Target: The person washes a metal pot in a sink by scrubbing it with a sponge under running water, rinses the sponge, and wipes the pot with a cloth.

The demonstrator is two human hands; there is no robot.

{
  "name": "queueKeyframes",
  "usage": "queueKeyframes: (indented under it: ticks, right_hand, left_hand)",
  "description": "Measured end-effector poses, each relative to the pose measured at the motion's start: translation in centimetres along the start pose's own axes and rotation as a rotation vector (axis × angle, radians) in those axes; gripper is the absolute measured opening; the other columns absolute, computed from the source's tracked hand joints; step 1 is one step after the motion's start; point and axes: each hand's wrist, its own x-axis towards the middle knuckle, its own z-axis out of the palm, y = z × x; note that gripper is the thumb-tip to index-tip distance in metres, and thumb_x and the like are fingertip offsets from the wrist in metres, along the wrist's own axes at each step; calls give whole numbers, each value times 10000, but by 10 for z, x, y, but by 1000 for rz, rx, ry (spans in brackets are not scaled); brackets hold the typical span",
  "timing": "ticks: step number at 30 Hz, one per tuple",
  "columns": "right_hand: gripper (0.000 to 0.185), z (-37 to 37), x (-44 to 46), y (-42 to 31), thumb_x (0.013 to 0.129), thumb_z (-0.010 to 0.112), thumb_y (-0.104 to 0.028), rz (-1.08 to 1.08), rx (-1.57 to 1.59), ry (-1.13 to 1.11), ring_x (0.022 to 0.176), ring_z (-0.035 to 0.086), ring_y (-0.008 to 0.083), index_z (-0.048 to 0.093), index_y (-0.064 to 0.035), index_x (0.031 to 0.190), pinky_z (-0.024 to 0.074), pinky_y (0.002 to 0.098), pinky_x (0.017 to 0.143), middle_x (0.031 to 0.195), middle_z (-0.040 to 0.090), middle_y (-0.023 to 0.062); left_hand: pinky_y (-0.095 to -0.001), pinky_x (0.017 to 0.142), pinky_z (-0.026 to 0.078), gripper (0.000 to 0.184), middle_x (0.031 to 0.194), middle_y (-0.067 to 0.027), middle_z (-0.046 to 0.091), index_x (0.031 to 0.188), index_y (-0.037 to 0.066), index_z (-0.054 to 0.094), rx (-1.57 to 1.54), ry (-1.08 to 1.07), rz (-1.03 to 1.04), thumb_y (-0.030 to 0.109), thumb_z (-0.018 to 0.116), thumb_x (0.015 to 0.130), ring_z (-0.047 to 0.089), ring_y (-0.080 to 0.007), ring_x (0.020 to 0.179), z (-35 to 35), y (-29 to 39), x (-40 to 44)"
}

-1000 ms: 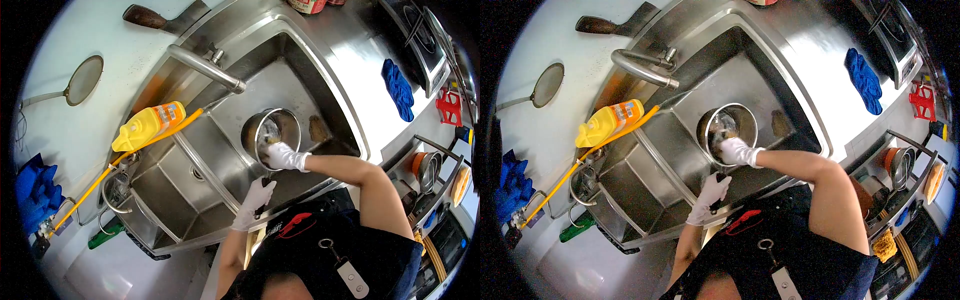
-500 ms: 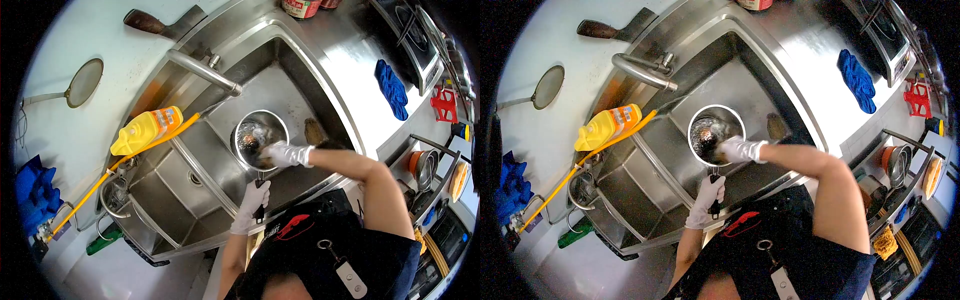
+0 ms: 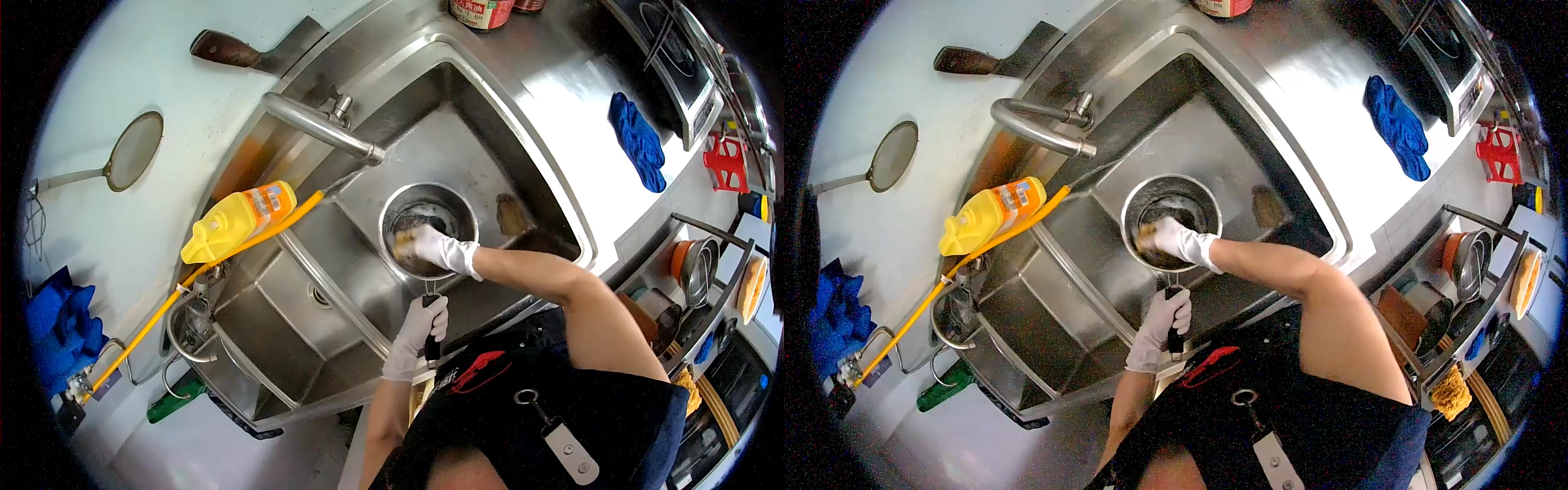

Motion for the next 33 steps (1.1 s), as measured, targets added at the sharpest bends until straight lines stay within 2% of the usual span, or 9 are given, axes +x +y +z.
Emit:
queueKeyframes:
  ticks: [4,10,13,16,21,26,27,29,33]
  right_hand:
    - [171,0,42,-40,836,635,-149,108,1152,377,679,596,205,608,11,890,502,328,627,777,620,87]
    - [306,10,2,-37,730,718,-201,-249,-104,34,716,628,242,615,14,922,505,341,672,791,646,142]
    - [331,-4,-34,-98,708,680,-164,-224,-515,138,862,611,351,591,25,965,484,370,786,883,625,224]
    - [441,-16,-32,-101,705,633,-98,-488,-762,336,996,522,394,512,37,1107,430,409,885,1111,532,243]
    - [498,-26,14,-73,732,604,-94,-878,-1203,362,997,529,374,462,44,1188,429,408,894,1127,533,232]
    - [272,-63,17,-49,782,680,-196,195,-471,107,754,646,270,626,34,917,511,364,711,808,666,151]
    - [288,-63,40,18,766,711,-289,134,121,53,680,621,144,658,-32,883,504,400,612,786,664,48]
    - [323,-47,24,12,772,715,-273,256,391,104,655,606,140,658,-4,942,502,353,594,809,669,53]
    - [385,-59,-8,-55,822,672,-220,96,121,271,577,576,188,586,29,1103,500,325,579,816,658,47]
  left_hand:
    - [-267,351,272,310,490,6,368,619,102,399,-95,-7,23,184,519,893,337,-110,359,8,5,-1]
    - [-277,358,292,262,503,17,369,679,99,408,-80,56,85,182,534,893,347,-108,370,-4,13,1]
    - [-280,363,305,242,513,10,381,706,91,415,-18,143,98,178,541,893,356,-110,377,-14,11,1]
    - [-283,367,319,207,530,6,396,745,83,424,70,215,106,165,541,894,366,-111,386,-21,7,5]
    - [-284,372,329,170,550,5,409,791,73,427,186,282,125,143,546,890,375,-112,396,-18,8,-6]
    - [-274,372,323,183,547,13,395,786,91,429,26,265,199,179,543,899,363,-106,393,-26,12,-7]
    - [-268,373,317,191,547,17,390,784,99,429,-69,204,201,201,537,904,357,-103,395,-33,11,0]
    - [-258,374,305,210,548,27,379,781,116,429,-258,84,202,246,526,914,344,-98,398,-47,14,12]
    - [-221,413,310,369,574,47,319,873,59,483,-1136,-566,171,419,447,948,331,-62,430,-60,32,18]
